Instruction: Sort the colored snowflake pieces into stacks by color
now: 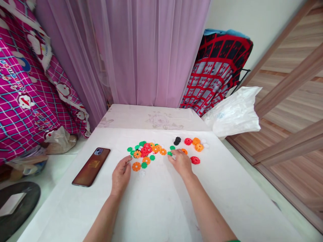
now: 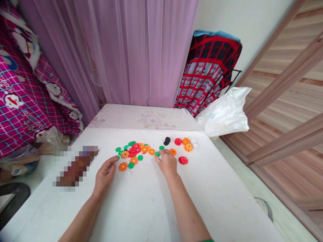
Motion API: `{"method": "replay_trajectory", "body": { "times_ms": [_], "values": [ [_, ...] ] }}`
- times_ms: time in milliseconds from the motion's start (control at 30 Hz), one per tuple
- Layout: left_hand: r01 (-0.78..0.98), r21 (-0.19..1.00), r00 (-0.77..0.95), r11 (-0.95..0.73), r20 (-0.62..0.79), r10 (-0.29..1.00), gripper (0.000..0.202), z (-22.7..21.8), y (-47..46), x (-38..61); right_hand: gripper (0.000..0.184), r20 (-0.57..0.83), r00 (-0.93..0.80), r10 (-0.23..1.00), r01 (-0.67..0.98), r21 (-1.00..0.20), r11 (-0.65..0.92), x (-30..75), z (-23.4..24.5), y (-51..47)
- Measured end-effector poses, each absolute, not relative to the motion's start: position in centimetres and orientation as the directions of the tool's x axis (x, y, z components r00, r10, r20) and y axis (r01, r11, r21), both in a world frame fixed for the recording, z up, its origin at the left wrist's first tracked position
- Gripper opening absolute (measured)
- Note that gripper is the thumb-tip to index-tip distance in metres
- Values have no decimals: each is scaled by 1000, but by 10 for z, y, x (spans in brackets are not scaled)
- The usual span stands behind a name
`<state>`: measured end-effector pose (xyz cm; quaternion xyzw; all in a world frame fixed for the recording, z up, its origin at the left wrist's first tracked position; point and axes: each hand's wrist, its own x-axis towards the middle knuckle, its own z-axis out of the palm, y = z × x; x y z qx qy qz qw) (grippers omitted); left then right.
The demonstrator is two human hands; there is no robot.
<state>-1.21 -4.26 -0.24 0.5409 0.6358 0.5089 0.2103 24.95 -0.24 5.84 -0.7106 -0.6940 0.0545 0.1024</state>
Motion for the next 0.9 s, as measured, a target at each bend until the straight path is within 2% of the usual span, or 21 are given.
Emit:
{"method": "replay_trajectory", "body": {
  "times_ms": [133,333,567,800,900],
  "values": [
    [481,871,-328,-96,281,902,30,-1,-43,-12,25,47,86,995,984,-162,-78,277,66,24],
    [498,863,-329,-89,283,901,29,1,-43,-12,25,19,46,999,994,-100,-44,274,65,43],
    [505,860,-328,-78,275,904,29,1,-44,-13,25,-6,31,999,996,-89,-32,274,58,51],
    [489,869,-330,-74,263,906,29,1,-44,-12,23,55,14,998,983,-181,-4,271,61,41],
    [487,870,-326,-75,261,909,29,0,-44,-13,23,53,-75,996,967,-239,86,253,59,29]
  ]
}}
